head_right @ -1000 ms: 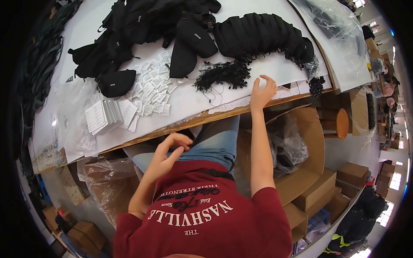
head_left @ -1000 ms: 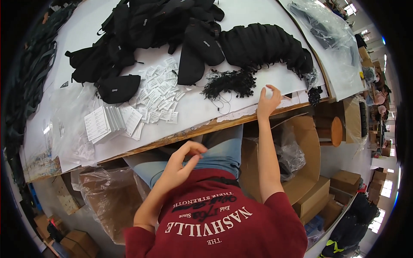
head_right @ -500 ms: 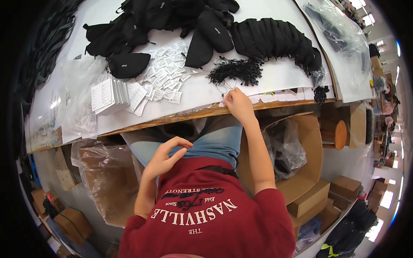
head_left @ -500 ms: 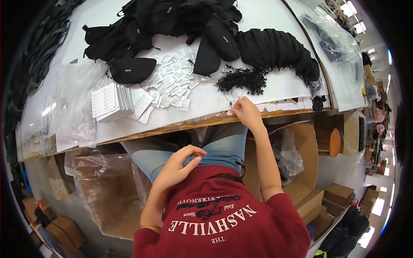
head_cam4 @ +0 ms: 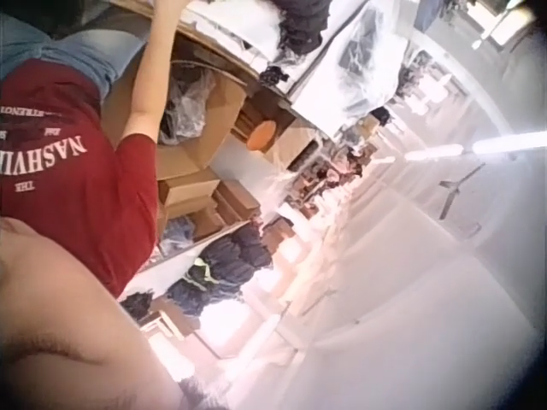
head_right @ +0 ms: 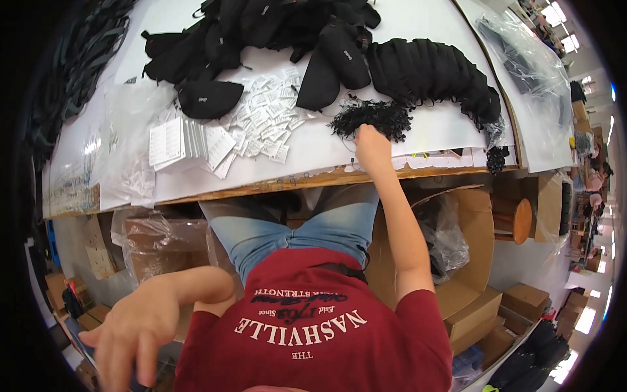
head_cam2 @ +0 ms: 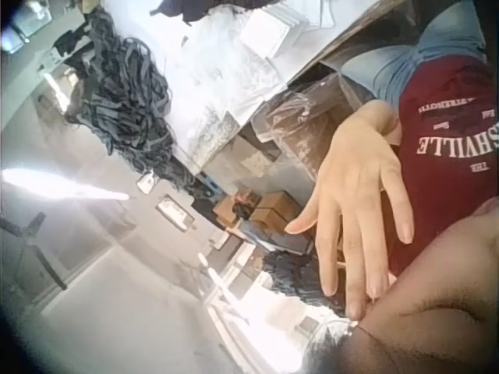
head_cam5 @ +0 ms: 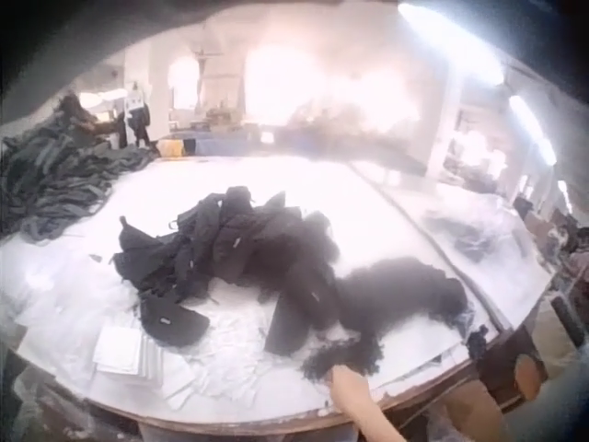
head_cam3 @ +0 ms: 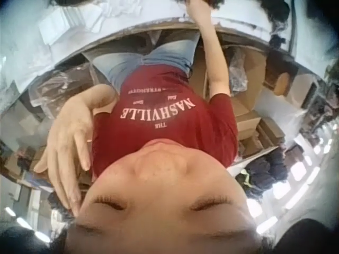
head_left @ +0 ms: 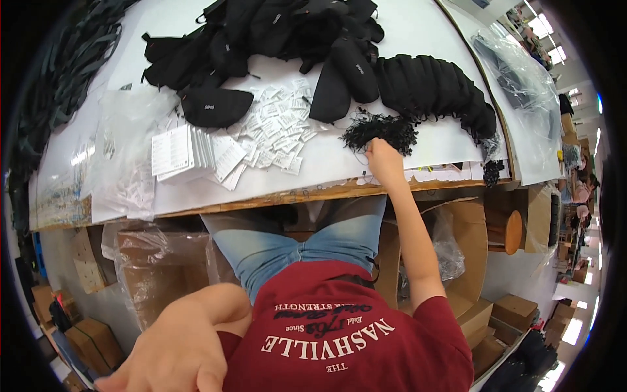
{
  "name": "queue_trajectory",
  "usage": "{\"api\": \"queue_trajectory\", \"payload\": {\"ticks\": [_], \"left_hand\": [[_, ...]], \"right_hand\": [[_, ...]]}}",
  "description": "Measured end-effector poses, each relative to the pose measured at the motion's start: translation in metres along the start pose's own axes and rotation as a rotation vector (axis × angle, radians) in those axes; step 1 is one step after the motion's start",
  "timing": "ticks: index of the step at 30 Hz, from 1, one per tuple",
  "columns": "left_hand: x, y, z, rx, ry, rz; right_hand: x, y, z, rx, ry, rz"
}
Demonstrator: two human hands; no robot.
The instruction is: Packing small items and tags into black pouches at a workstation.
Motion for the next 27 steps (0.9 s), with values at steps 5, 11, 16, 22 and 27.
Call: {"api": "queue_trajectory", "payload": {"ticks": [5, 11, 16, 22, 27], "left_hand": [[-0.037, 0.075, -0.029, -0.225, -0.494, -0.162], [-0.123, 0.157, -0.159, -0.967, -2.632, -0.307], [-0.147, 0.221, -0.289, -1.307, -3.019, -0.582], [-0.170, 0.241, -0.274, -1.812, -2.429, -0.805], [-0.158, 0.216, -0.255, -1.588, -3.043, -0.136]], "right_hand": [[-0.009, -0.007, -0.013, -0.050, -0.074, 0.105], [-0.023, 0.020, -0.017, 0.074, -0.413, 0.099], [-0.038, 0.037, -0.013, 0.180, -0.693, 0.069], [-0.033, 0.050, -0.043, 0.315, -1.140, 0.063], [-0.038, 0.056, -0.043, 0.390, -1.441, 0.161]]}}
Point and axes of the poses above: each hand's wrist, its own y-axis away from the middle knuckle, its own x-axis out of the palm, z = x × y, the point moved 6 cm from there along -y, towards the middle knuckle, and after that the axes turned 15 degrees about x, right-handed, at the moved point
